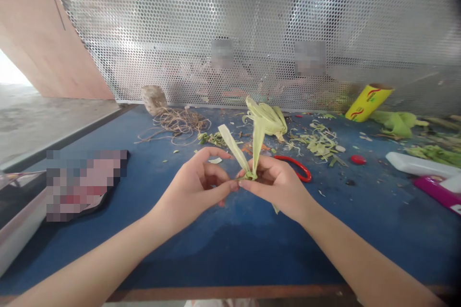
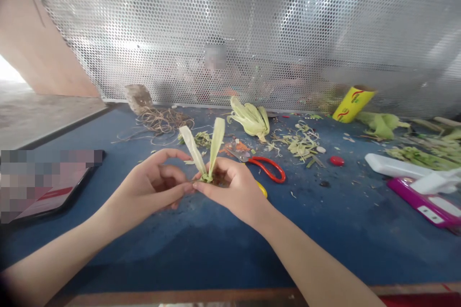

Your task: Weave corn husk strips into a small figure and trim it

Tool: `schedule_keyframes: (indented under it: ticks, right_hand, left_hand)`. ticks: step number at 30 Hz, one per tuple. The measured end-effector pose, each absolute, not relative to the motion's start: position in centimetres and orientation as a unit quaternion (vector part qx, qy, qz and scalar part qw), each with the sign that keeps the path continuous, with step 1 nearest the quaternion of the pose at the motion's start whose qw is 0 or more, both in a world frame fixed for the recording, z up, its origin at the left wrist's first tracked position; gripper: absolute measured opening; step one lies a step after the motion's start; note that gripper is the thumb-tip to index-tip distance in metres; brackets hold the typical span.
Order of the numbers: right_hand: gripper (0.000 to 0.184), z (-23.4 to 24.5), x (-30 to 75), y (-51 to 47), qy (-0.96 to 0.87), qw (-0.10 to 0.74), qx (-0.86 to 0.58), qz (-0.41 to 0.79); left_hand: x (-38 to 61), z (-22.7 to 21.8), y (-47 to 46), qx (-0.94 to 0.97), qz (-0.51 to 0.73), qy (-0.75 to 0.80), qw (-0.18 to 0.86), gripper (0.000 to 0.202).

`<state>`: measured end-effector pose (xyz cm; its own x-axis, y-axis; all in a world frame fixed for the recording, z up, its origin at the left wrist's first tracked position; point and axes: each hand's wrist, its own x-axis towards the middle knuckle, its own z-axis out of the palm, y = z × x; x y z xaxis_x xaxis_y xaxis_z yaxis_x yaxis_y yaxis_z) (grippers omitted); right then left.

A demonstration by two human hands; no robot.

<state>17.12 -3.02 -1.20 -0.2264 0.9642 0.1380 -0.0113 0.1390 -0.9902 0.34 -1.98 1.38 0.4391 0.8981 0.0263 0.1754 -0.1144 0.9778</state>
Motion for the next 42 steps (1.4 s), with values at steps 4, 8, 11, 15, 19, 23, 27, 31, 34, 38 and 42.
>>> schedule_keyframes:
  ticks: [4,8,11,15,19,23,27,31,34,38,42]
  right_hand:
    - [0.009,-1.3,17.3,-2.6,-0.548,0.515,-0.388,0.533]
    - [0.01,-1.3,17.4,-2.6,-0.552,0.5,-0.363,0.56]
    - [0.013,-1.4,17.3,-3.0,-0.58,0.444,-0.354,0.584]
    - [0.02,-1.5,17.0,-3.3,-0.601,0.404,-0.326,0.608]
    - [0.021,-1.6,16.7,-3.4,-0.597,0.403,-0.338,0.605]
    - [0.013,-1.7,16.4,-3.2,-0.599,0.413,-0.377,0.573]
    - [0.015,-1.9,16.4,-3.0,-0.612,0.41,-0.408,0.539]
    - [0.016,-1.9,16.4,-3.0,-0.62,0.394,-0.406,0.544]
    - [0.014,-2.0,16.3,-3.2,-0.622,0.382,-0.406,0.55]
    - [0.014,-2.0,16.3,-3.3,-0.629,0.366,-0.397,0.559]
    - [0.027,-2.2,16.4,-3.2,-0.647,0.359,-0.404,0.537]
  left_hand:
    - [0.3,1.6,-2.2,0.657,0.346,0.401,0.536,0.034]
    - [0.3,1.5,-2.3,0.637,0.354,0.385,0.567,0.028]
    - [0.4,1.3,-2.0,0.628,0.376,0.391,0.557,0.021]
    - [0.6,0.7,-1.6,0.61,0.393,0.421,0.544,0.018]
    - [0.8,0.1,-1.4,0.561,0.397,0.423,0.59,0.011]
    - [0.8,0.1,-1.5,0.564,0.415,0.412,0.583,0.011]
    - [0.8,0.3,-1.4,0.568,0.44,0.437,0.541,0.016]
    - [0.5,0.6,-1.1,0.564,0.443,0.459,0.525,0.014]
    - [0.0,1.1,-0.6,0.522,0.469,0.459,0.546,0.022]
    - [-0.3,1.4,-0.2,0.536,0.468,0.439,0.549,0.05]
    - [-0.2,1.1,-0.1,0.573,0.448,0.433,0.533,0.059]
